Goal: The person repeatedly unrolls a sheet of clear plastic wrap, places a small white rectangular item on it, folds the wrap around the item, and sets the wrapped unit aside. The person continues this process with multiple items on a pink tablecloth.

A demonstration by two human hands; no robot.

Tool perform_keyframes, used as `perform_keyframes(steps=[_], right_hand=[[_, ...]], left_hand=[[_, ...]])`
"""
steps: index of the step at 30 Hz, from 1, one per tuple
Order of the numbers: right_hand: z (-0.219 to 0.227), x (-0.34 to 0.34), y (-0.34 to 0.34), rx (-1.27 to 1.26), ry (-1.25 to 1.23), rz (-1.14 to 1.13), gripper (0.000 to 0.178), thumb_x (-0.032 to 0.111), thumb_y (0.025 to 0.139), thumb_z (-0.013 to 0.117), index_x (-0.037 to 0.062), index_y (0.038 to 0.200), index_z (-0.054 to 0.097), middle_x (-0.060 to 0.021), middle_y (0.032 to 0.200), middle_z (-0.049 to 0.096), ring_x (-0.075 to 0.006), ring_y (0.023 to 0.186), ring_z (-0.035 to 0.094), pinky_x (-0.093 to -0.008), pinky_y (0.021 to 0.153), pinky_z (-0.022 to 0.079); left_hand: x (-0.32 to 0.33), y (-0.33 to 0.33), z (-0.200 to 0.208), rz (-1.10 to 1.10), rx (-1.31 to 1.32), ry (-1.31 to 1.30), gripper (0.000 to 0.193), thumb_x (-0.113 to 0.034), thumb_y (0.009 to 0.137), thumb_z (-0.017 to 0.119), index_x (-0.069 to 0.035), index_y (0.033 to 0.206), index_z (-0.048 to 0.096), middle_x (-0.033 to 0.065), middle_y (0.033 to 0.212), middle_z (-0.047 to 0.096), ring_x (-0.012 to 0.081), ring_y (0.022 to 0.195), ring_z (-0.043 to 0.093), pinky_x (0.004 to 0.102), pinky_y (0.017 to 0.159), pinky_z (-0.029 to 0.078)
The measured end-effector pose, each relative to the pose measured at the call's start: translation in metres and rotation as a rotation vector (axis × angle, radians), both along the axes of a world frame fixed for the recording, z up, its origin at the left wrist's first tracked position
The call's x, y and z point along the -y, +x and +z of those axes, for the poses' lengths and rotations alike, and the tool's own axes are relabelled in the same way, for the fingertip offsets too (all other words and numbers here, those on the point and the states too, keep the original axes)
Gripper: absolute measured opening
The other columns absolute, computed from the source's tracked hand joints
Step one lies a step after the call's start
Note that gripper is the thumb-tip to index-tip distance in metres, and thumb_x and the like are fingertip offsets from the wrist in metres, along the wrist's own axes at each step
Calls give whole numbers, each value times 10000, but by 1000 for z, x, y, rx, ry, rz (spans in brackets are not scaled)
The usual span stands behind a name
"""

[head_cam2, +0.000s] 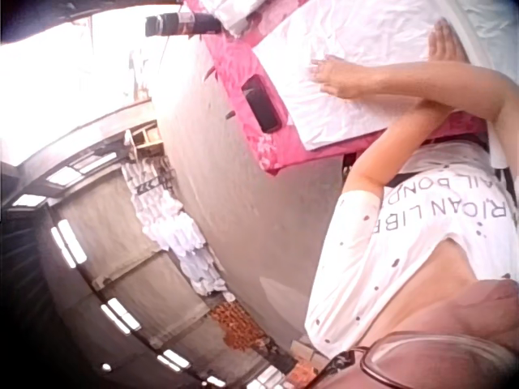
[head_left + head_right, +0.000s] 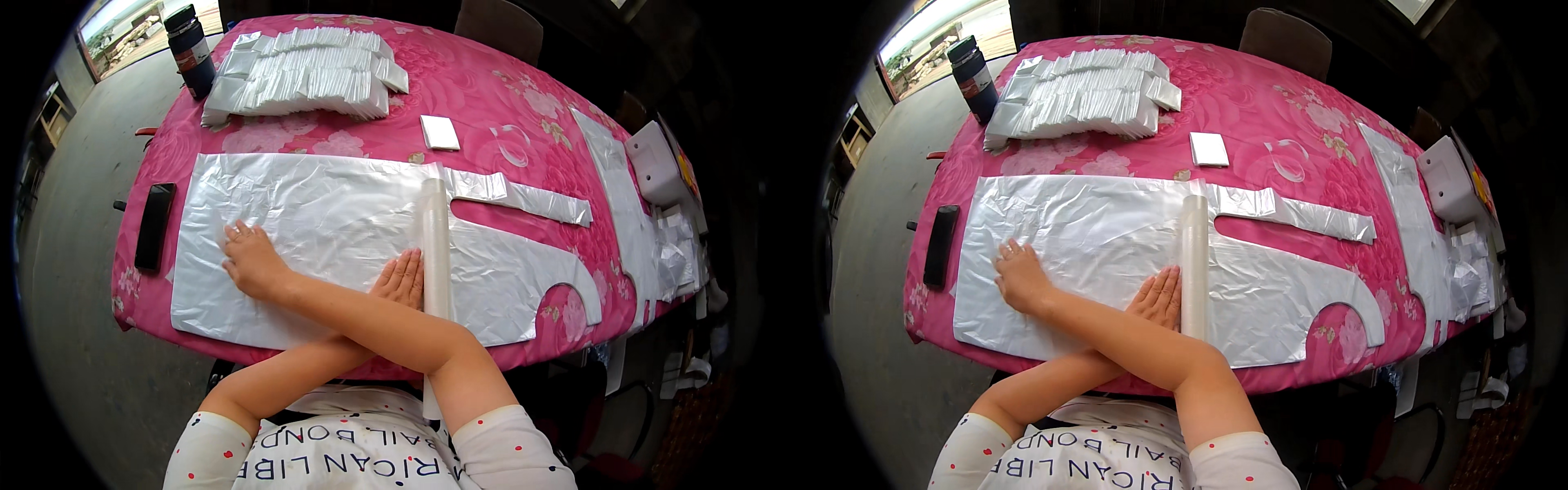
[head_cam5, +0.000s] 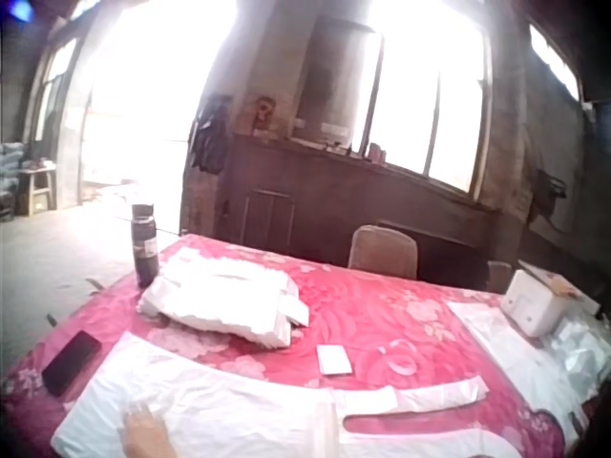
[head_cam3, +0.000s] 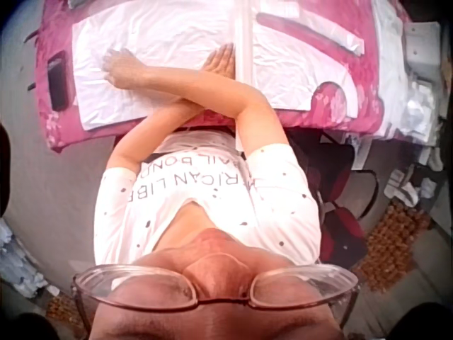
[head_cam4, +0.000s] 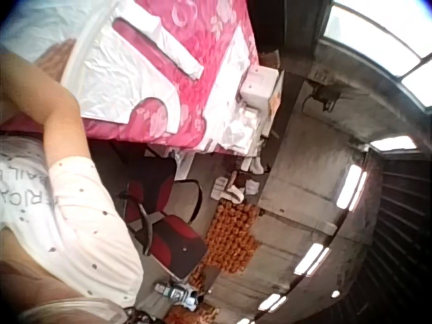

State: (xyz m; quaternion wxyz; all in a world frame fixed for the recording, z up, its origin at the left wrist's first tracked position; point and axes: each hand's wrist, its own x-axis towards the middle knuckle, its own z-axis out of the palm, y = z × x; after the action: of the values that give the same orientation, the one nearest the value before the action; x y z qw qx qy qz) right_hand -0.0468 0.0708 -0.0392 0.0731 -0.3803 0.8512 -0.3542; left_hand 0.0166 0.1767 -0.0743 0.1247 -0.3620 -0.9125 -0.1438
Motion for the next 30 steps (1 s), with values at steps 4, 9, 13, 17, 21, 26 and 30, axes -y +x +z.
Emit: perform_keyframes(steps=[4, 9, 13, 17, 21, 26, 30], right_hand=[[44, -18, 37, 217, -105, 208, 555, 264, 844, 567, -10, 1298, 404, -227, 1396, 315, -392, 1323, 226, -454, 1066, 232], [61, -117, 54, -73, -249, 72, 504, 273, 836, 597, 13, 1250, 471, -204, 1319, 429, -356, 1252, 376, -437, 1042, 282], [76, -206, 59, -218, -273, -232, 354, 117, 784, 641, 26, 1120, 578, -137, 1228, 530, -306, 1156, 487, -395, 953, 396], [58, -272, 77, -241, -153, -441, 324, 105, 790, 623, 27, 1103, 586, -132, 1195, 555, -303, 1139, 499, -385, 947, 406], [41, -304, 91, -238, 28, -345, 383, 189, 821, 580, 21, 1164, 550, -142, 1259, 512, -331, 1195, 453, -401, 982, 371], [34, -297, 92, -260, 219, -150, 535, 401, 871, 479, 35, 1262, 477, -132, 1358, 418, -330, 1292, 331, -432, 1050, 267], [27, -253, 78, -317, 221, -62, 616, 504, 875, 400, 44, 1279, 463, -127, 1377, 394, -321, 1335, 244, -439, 1085, 168]], left_hand=[[1, 1, 10, -26, 82, 71, 580, -173, 817, 418, 133, 1299, 315, 278, 1406, 250, 375, 1326, 250, 435, 1093, 184], [22, -12, 35, -49, 389, 606, 585, -126, 818, 497, 122, 1305, 290, 253, 1394, 276, 339, 1316, 276, 395, 1081, 236], [16, -60, 39, -100, 1153, 1306, 555, -214, 902, 472, 101, 1315, 277, 206, 1399, 293, 276, 1309, 303, 360, 1075, 263], [2, -93, 47, 57, 1521, 1653, 605, -352, 943, 375, 86, 1341, 252, 180, 1394, 315, 250, 1303, 314, 348, 1078, 258], [2, -111, 51, 66, 1697, 1658, 675, -454, 940, 302, 81, 1348, 241, 183, 1359, 364, 249, 1282, 343, 348, 1072, 267], [15, -104, 53, 285, 1573, 1554, 580, -435, 947, 325, 54, 1250, 391, 171, 1237, 492, 228, 1149, 490, 336, 976, 391], [69, -76, 66, 156, 1420, 1346, 491, -390, 963, 323, 27, 1186, 456, 155, 1155, 552, 223, 1075, 541, 336, 921, 431]])
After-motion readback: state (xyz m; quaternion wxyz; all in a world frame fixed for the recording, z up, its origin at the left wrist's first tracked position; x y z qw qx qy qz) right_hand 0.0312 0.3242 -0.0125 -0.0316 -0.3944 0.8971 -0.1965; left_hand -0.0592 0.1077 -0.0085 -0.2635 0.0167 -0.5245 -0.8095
